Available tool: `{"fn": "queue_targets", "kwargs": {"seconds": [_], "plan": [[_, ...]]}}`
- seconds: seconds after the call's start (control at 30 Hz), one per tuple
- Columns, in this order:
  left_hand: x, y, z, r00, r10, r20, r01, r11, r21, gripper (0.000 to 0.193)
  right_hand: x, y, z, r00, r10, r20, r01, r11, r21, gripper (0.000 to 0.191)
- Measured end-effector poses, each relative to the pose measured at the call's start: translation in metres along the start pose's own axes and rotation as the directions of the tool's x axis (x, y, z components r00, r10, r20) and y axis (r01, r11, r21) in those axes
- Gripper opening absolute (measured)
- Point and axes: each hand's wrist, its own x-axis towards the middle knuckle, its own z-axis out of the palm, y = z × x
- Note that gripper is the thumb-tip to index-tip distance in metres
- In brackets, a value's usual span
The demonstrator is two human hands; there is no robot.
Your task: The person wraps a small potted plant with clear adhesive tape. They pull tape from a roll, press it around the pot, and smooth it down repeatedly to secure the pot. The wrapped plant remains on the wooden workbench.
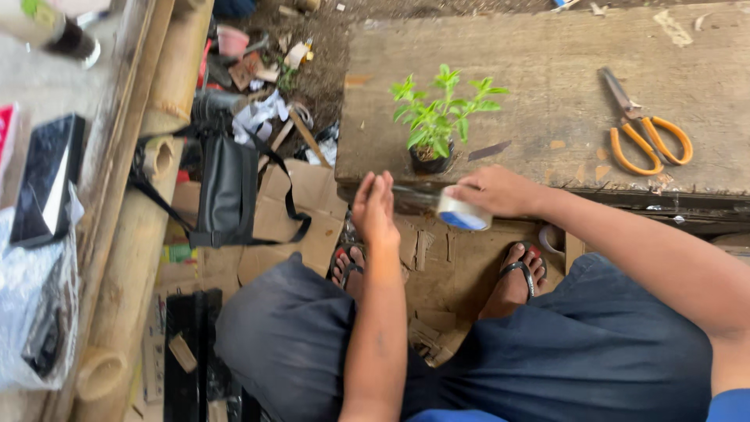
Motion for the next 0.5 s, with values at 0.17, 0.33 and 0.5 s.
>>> {"fn": "queue_targets", "kwargs": {"seconds": [0.17, 0.33, 0.5], "plan": [[-0.002, 0.025, 0.033, 0.965, 0.249, 0.087, -0.263, 0.915, 0.305, 0.051, 0.008, 0.022, 0.007, 0.993, 0.115, -0.028, -0.102, 0.954, 0.282, 0.053], [-0.022, 0.043, 0.062, 0.939, 0.332, 0.094, -0.309, 0.689, 0.656, 0.049, 0.012, 0.035, 0.004, 0.936, 0.346, 0.070, -0.294, 0.654, 0.697, 0.040], [-0.031, 0.047, 0.069, 0.905, 0.366, 0.217, -0.420, 0.686, 0.593, 0.031, 0.012, 0.040, -0.005, 0.920, 0.382, 0.092, -0.296, 0.521, 0.801, 0.033]]}}
